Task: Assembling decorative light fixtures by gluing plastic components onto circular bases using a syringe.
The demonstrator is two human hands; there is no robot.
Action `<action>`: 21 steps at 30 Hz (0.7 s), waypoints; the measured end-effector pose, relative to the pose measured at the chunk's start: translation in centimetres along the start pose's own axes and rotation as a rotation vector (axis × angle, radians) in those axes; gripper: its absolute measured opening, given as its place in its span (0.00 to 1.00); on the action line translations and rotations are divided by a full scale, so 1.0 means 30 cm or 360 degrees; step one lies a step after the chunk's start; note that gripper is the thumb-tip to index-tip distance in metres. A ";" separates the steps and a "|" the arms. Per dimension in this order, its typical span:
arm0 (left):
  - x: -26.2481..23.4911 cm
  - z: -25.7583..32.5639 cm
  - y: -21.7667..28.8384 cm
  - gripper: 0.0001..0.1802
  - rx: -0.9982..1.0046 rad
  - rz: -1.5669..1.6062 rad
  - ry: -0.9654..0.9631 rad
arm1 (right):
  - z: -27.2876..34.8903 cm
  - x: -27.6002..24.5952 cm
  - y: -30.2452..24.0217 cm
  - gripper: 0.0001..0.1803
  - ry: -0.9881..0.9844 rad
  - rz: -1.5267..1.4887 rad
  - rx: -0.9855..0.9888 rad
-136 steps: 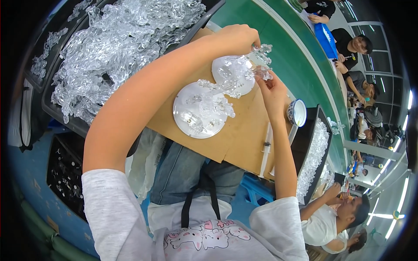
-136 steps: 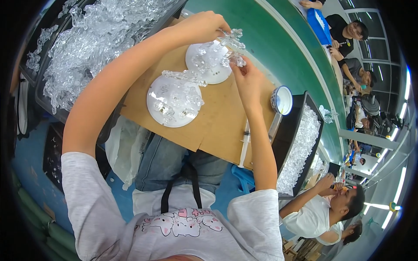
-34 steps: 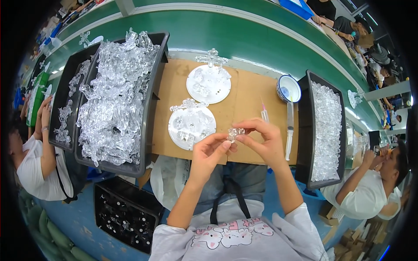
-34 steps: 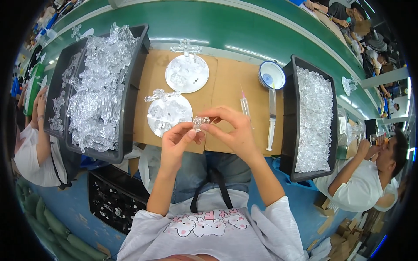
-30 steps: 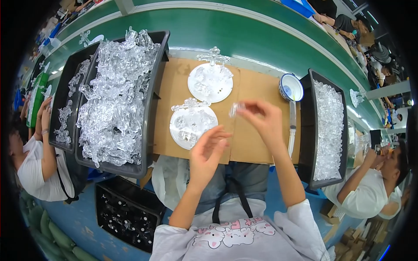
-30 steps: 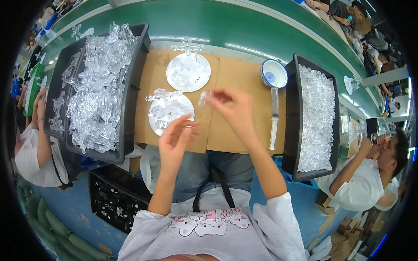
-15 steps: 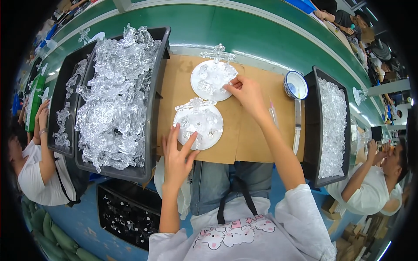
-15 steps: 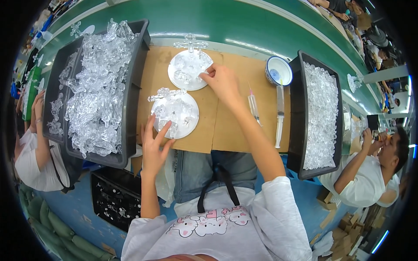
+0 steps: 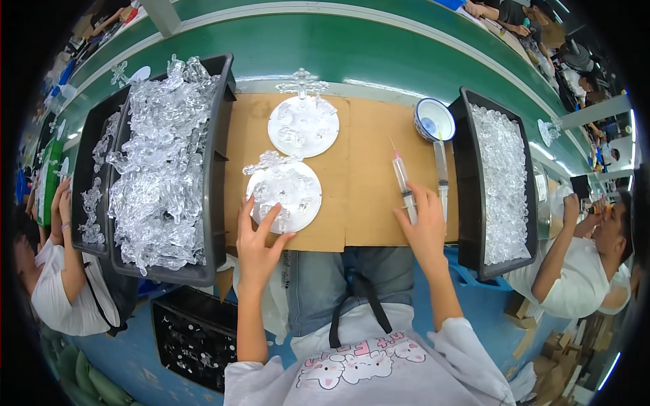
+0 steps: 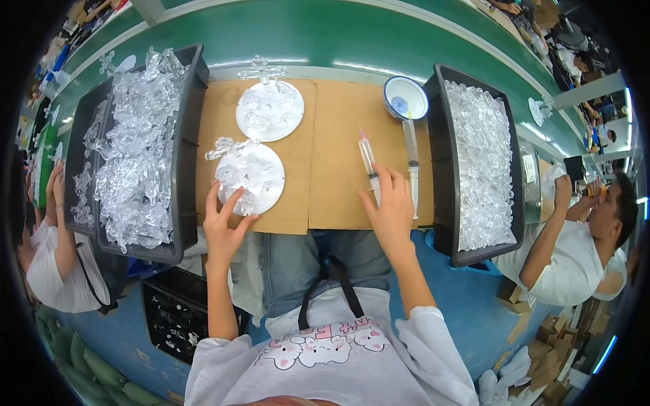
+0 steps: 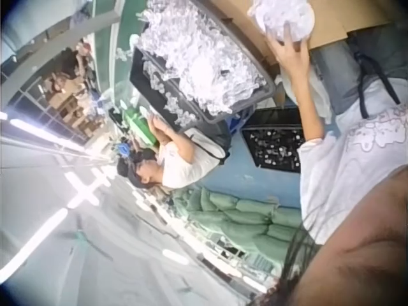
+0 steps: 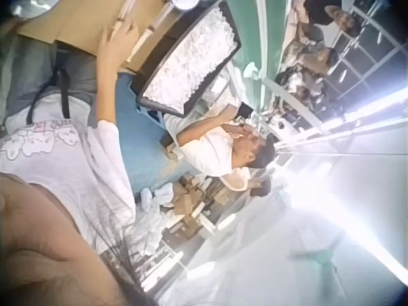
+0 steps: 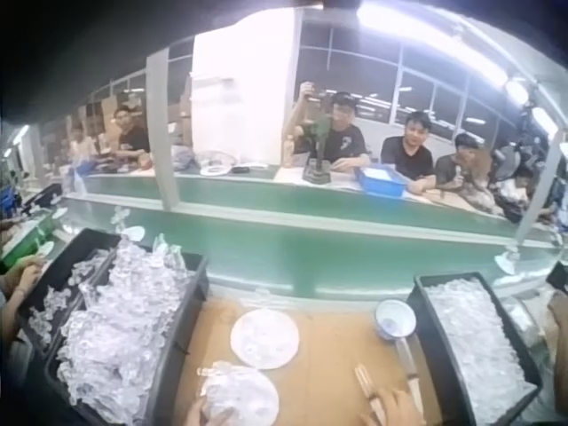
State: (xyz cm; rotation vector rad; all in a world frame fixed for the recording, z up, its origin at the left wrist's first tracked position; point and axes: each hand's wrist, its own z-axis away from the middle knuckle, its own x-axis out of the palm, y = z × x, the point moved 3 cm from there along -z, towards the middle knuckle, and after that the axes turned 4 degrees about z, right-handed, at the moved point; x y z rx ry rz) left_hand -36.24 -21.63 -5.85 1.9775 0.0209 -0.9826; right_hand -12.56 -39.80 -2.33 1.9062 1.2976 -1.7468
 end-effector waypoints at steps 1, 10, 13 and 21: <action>-0.007 0.007 0.004 0.29 -0.0015 -0.0012 0.0002 | 0.023 0.002 0.021 0.24 -0.0039 0.0002 0.0088; 0.004 0.048 0.041 0.29 -0.0057 -0.0021 0.0018 | 0.079 0.037 0.082 0.18 0.0062 -0.0981 0.0321; -0.004 0.056 0.043 0.29 -0.0084 -0.0037 0.0029 | 0.141 -0.046 0.056 0.17 -0.0541 -0.1179 0.0315; -0.003 0.054 0.038 0.30 -0.0064 -0.0047 0.0055 | 0.172 -0.078 -0.024 0.14 -0.0680 -0.0970 -0.0244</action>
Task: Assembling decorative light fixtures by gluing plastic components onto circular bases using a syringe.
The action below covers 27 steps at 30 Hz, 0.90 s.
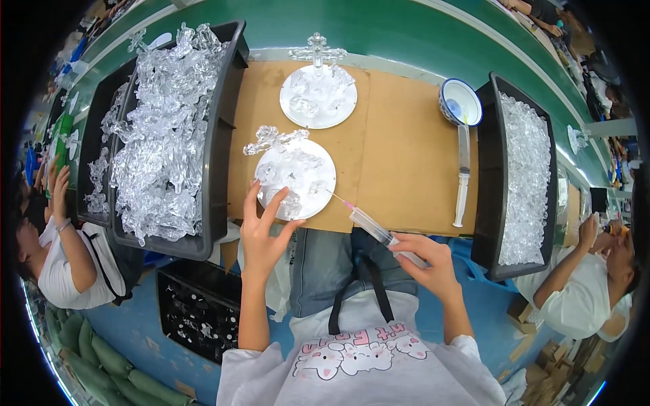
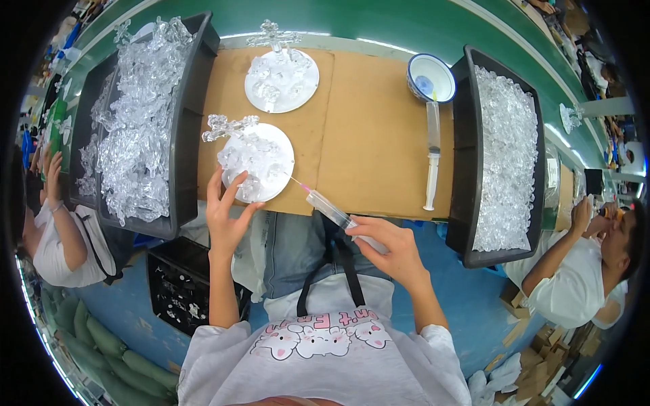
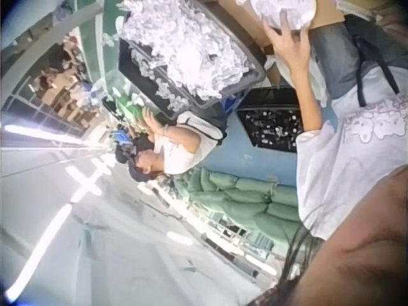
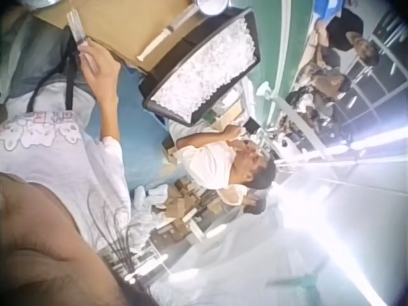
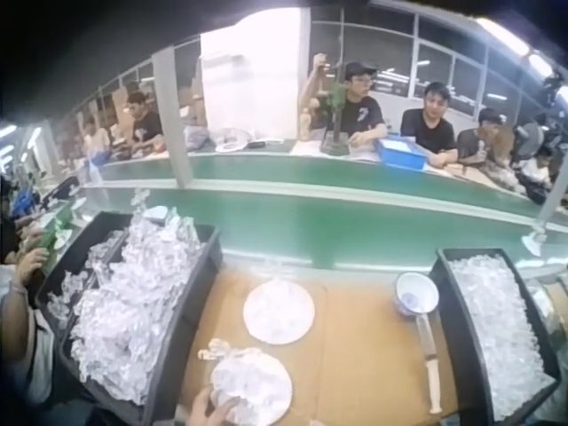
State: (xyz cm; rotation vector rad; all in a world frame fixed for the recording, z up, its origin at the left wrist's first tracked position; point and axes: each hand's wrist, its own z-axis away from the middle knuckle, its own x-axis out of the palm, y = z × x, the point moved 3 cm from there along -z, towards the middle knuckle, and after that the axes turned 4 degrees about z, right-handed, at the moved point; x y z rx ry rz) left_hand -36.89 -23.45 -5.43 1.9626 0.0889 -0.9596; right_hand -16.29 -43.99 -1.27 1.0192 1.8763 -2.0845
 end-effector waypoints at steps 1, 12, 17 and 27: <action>-0.001 -0.002 0.002 0.30 0.0007 0.0014 -0.0006 | -0.002 0.002 -0.001 0.14 -0.0005 0.0000 0.0000; 0.001 0.005 -0.003 0.30 0.0020 0.0087 0.0033 | -0.053 -0.041 -0.079 0.14 -0.0198 0.0158 0.0045; 0.000 0.007 -0.007 0.30 0.0066 0.0103 0.0073 | -0.073 -0.063 -0.123 0.14 -0.0218 0.0262 0.0037; 0.016 0.007 0.001 0.31 0.0029 -0.0044 -0.0040 | -0.047 -0.024 -0.048 0.14 -0.0193 0.0248 0.0010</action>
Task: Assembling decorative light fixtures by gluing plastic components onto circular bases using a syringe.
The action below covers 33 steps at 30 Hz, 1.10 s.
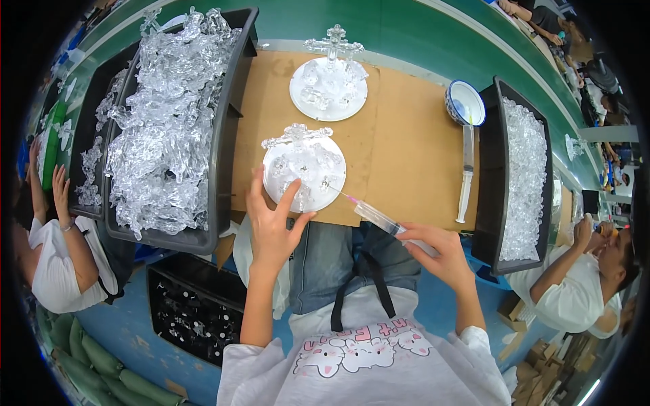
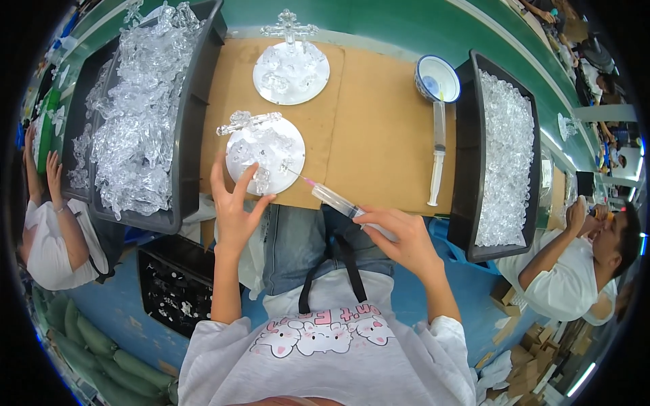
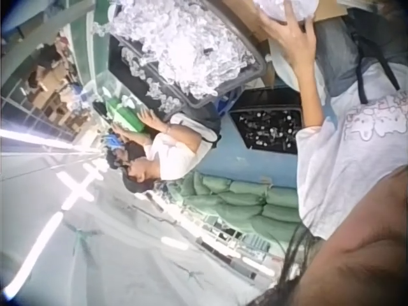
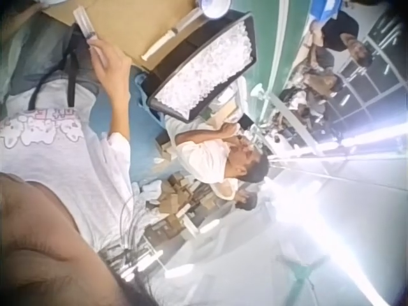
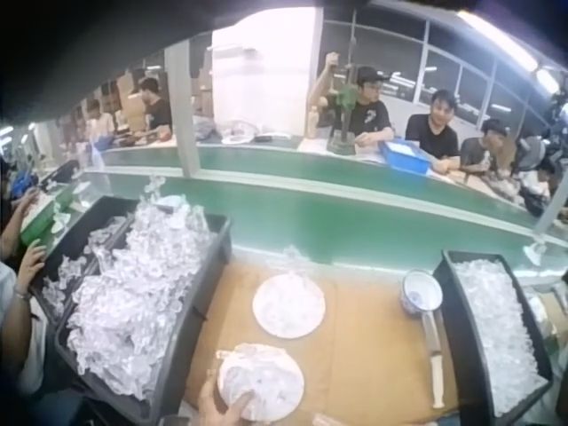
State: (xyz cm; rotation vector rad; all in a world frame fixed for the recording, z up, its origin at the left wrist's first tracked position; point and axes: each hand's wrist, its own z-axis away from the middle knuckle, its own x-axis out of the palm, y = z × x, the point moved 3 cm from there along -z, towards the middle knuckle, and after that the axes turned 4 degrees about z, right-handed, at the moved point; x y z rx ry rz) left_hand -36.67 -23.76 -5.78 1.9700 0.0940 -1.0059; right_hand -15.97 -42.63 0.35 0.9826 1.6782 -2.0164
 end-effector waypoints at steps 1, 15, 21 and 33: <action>-0.009 -0.006 0.015 0.30 0.0028 0.0016 0.0031 | 0.001 0.005 0.008 0.14 -0.0002 -0.0007 0.0004; -0.047 -0.100 0.045 0.34 0.0155 -0.0100 -0.0544 | 0.004 0.018 0.030 0.14 0.0009 -0.0058 0.0026; -0.028 -0.067 0.021 0.39 0.0117 -0.0039 -0.0507 | 0.006 0.017 0.031 0.14 0.0016 -0.0080 0.0013; -0.002 0.025 -0.011 0.27 0.0716 -0.0372 -0.0238 | 0.039 -0.003 -0.004 0.14 -0.0048 -0.0025 -0.0028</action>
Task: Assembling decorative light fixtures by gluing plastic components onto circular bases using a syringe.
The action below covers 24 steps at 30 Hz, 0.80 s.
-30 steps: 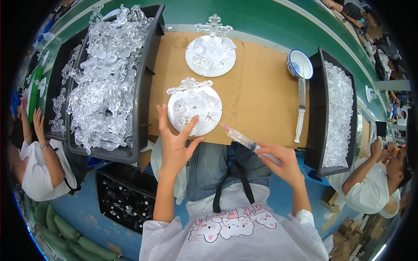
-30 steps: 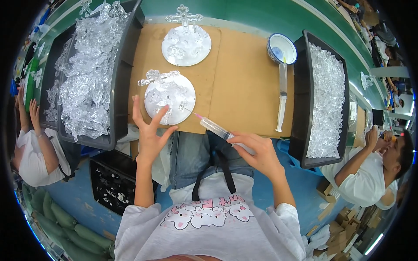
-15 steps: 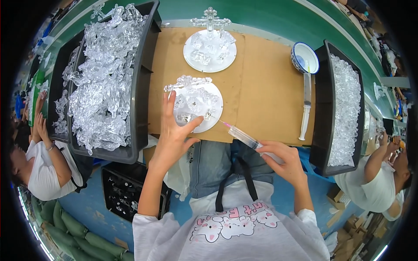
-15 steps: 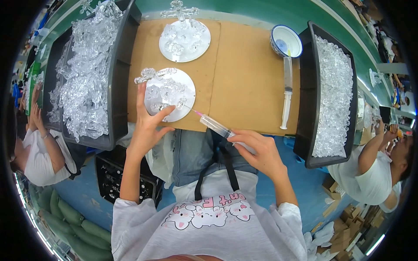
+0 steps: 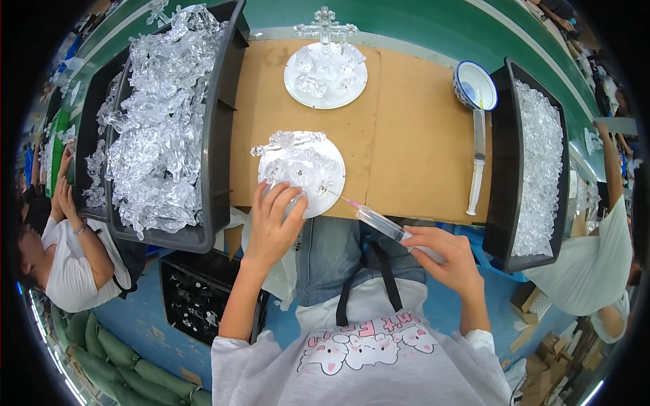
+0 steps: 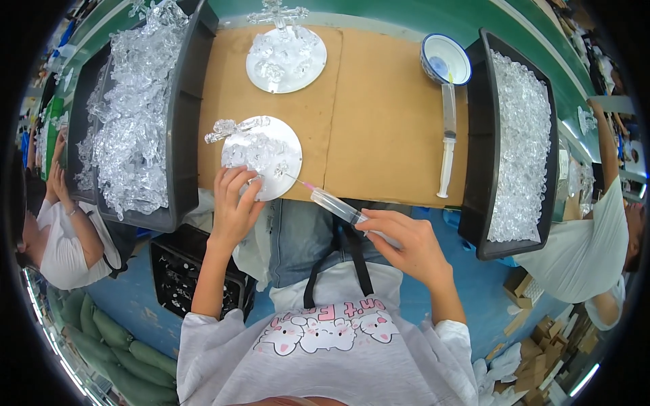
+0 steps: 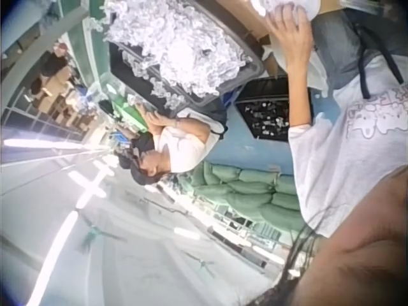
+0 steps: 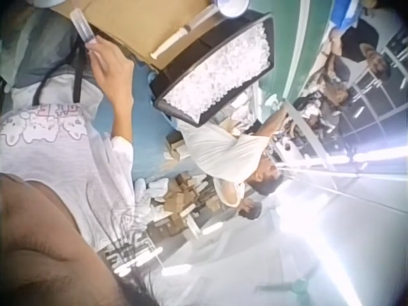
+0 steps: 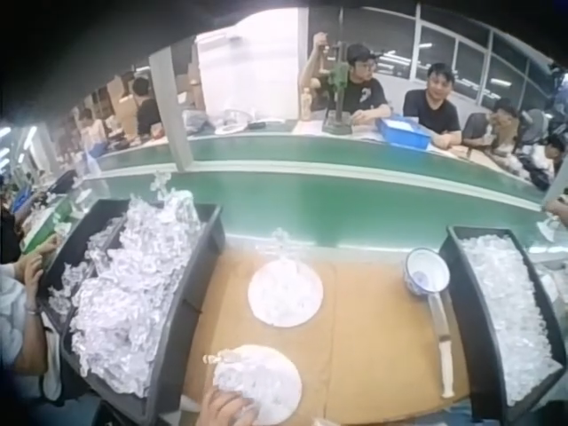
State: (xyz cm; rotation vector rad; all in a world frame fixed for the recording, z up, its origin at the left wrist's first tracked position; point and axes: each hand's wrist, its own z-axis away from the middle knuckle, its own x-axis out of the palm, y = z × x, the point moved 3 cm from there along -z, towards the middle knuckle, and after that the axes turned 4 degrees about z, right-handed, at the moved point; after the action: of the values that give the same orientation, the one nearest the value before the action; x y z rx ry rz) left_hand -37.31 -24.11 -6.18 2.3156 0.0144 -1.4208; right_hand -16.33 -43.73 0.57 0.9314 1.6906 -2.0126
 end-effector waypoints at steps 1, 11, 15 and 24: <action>0.003 0.000 0.002 0.27 -0.0023 0.0048 -0.0007 | 0.000 -0.004 -0.002 0.14 -0.0004 -0.0002 0.0003; -0.034 -0.063 0.034 0.35 -0.0194 0.0162 -0.0222 | -0.010 -0.045 -0.041 0.15 0.0000 0.0042 -0.0036; -0.049 -0.074 0.037 0.34 -0.0214 0.0196 -0.0206 | -0.019 -0.064 -0.061 0.16 -0.0034 0.0108 -0.0051; -0.091 -0.103 0.033 0.33 -0.0348 0.0370 -0.0220 | -0.038 -0.110 -0.114 0.15 -0.0058 0.0209 -0.0045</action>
State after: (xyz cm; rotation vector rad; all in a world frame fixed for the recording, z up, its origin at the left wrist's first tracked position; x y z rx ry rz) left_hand -35.77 -23.36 -2.31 1.9693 -0.1295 -1.3830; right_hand -15.85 -42.33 5.22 0.9642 1.5918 -1.9043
